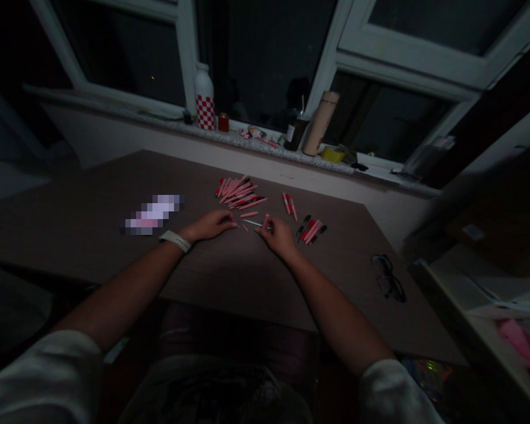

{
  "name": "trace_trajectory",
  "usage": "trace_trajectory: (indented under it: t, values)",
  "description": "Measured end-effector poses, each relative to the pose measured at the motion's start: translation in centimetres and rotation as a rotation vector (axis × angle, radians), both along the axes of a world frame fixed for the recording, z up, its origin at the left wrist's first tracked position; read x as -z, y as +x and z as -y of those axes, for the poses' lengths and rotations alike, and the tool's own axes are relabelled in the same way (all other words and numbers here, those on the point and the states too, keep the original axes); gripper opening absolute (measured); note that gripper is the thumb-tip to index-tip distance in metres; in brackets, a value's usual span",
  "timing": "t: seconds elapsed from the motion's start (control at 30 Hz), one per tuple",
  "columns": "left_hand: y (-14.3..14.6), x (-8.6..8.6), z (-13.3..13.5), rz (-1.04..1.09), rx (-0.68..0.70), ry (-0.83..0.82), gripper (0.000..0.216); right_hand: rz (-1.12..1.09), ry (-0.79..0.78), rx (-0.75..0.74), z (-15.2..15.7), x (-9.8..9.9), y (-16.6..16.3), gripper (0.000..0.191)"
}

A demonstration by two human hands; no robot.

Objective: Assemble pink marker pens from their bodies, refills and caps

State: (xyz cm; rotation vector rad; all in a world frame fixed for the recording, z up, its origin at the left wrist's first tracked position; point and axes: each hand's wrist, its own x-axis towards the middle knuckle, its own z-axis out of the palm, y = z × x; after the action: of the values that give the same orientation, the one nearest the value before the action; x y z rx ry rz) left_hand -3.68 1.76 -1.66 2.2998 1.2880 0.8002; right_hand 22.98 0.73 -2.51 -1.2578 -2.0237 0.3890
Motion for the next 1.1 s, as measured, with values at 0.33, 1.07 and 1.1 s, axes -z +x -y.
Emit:
trace_trajectory:
  t: [0.33,1.07,1.1]
  values:
    - [1.6,-1.3,0.8,0.200,-0.008,0.030,0.034,-0.174,0.073,0.044,0.9,-0.6,0.1,0.044]
    - [4.4,-2.2,2.6,0.493,0.022,-0.162,0.038,0.063,0.221,-0.157,4.0,-2.6,-0.9,0.033]
    - [4.5,-2.1,2.6,0.495,0.037,-0.171,0.039,0.069,0.215,-0.154,4.0,-2.6,-1.0,0.032]
